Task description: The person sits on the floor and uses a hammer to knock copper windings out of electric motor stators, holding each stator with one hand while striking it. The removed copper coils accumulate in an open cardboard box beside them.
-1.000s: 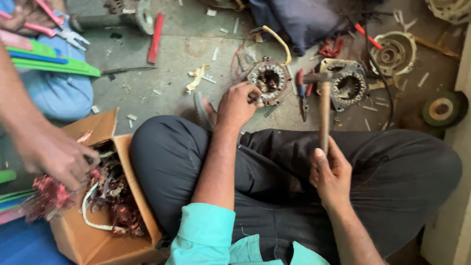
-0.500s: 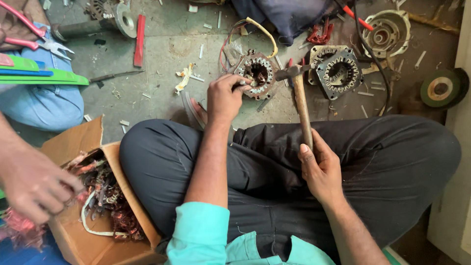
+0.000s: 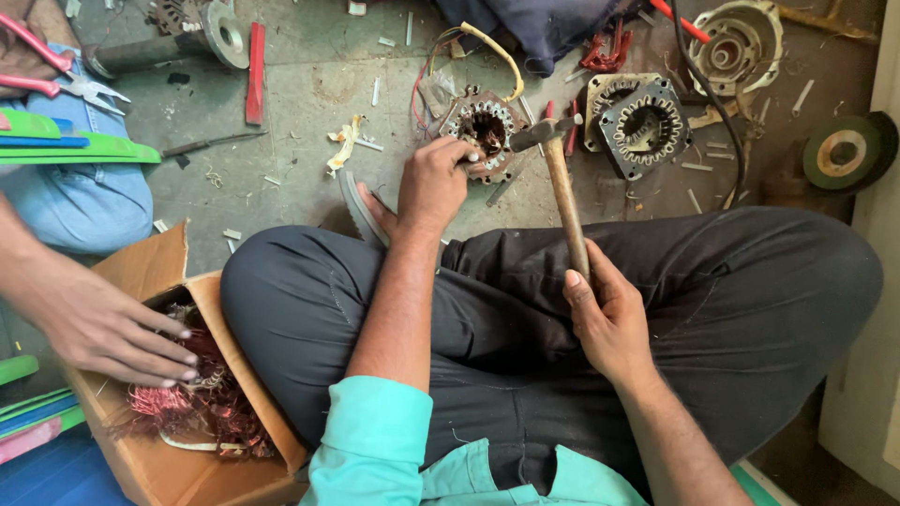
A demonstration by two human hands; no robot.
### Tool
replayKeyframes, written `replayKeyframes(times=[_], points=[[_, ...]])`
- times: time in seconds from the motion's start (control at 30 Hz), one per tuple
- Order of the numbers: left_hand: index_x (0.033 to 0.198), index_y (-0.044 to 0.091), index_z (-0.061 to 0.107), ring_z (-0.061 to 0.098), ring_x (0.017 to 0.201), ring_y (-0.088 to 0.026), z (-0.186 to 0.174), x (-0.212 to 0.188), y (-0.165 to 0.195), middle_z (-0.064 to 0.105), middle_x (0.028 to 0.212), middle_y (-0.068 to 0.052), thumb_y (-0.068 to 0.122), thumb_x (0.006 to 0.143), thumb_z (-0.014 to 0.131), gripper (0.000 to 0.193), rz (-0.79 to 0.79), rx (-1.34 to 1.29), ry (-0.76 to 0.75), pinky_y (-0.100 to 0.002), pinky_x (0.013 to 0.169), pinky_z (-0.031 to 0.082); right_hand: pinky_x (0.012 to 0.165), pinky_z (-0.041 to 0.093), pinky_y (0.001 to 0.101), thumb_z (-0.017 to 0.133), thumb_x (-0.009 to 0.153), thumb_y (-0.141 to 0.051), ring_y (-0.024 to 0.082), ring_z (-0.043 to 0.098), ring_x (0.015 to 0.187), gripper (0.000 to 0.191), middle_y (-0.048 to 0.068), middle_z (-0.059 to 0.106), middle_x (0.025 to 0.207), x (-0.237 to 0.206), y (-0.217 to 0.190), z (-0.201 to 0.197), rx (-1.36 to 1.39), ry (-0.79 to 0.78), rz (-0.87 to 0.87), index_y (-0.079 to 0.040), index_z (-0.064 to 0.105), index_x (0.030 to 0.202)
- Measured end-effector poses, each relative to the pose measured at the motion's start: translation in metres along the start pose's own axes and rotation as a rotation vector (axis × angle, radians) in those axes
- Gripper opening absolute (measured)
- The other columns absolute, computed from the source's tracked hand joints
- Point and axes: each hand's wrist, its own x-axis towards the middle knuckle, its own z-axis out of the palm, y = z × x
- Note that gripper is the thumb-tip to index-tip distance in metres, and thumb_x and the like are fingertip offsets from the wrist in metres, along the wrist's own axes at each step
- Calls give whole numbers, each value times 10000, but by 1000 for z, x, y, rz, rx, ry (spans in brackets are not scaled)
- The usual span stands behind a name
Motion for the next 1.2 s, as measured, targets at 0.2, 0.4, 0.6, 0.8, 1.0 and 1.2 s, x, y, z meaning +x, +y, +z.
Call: replayKeyframes(times=[0.2,0.4,0.6,0.8,1.0,1.2], points=[[978,104,736,698,932,-337,3,-2,-3,720,978,-86,-54,815,582,275,173,104,14,-451,812,566,470,341,201,606,1015,-183,24,396,563,497,-71,490,730,0,-2,1,-113,15,-54,-77,531,1495],[909,94,677,696,937,-313,9,-7,0,705,941,-76,-30,878,600,148,198,101,-41,-444,792,555,581,429,256,632,1032,-133,109,455,618,440,70,519,722,-8,-5,6,-473,85,-308,-16,558,1450],[893,76,618,676,926,-345,9,-6,2,675,907,-104,-87,799,583,190,263,41,4,-465,772,535,665,514,308,646,1001,-83,216,624,662,452,186,647,868,-17,-5,10,-626,108,-537,-13,536,1434],[878,50,596,670,926,-357,8,-4,3,664,901,-125,-85,813,585,150,248,16,-3,-473,797,531,799,546,337,632,1016,-45,292,705,884,441,191,673,1002,-23,0,12,-711,153,-724,-35,531,1445],[873,23,570,651,922,-391,6,-2,4,648,904,-156,-86,788,566,138,293,24,49,-481,794,519,762,551,332,641,986,-42,307,699,792,441,191,651,904,-22,5,12,-660,93,-578,-31,546,1417],[850,45,602,658,894,-379,5,-1,3,653,868,-146,-83,793,582,142,236,-31,12,-482,765,521,756,539,360,631,981,-28,387,675,853,460,218,650,940,-20,7,11,-724,54,-549,-18,528,1429]])
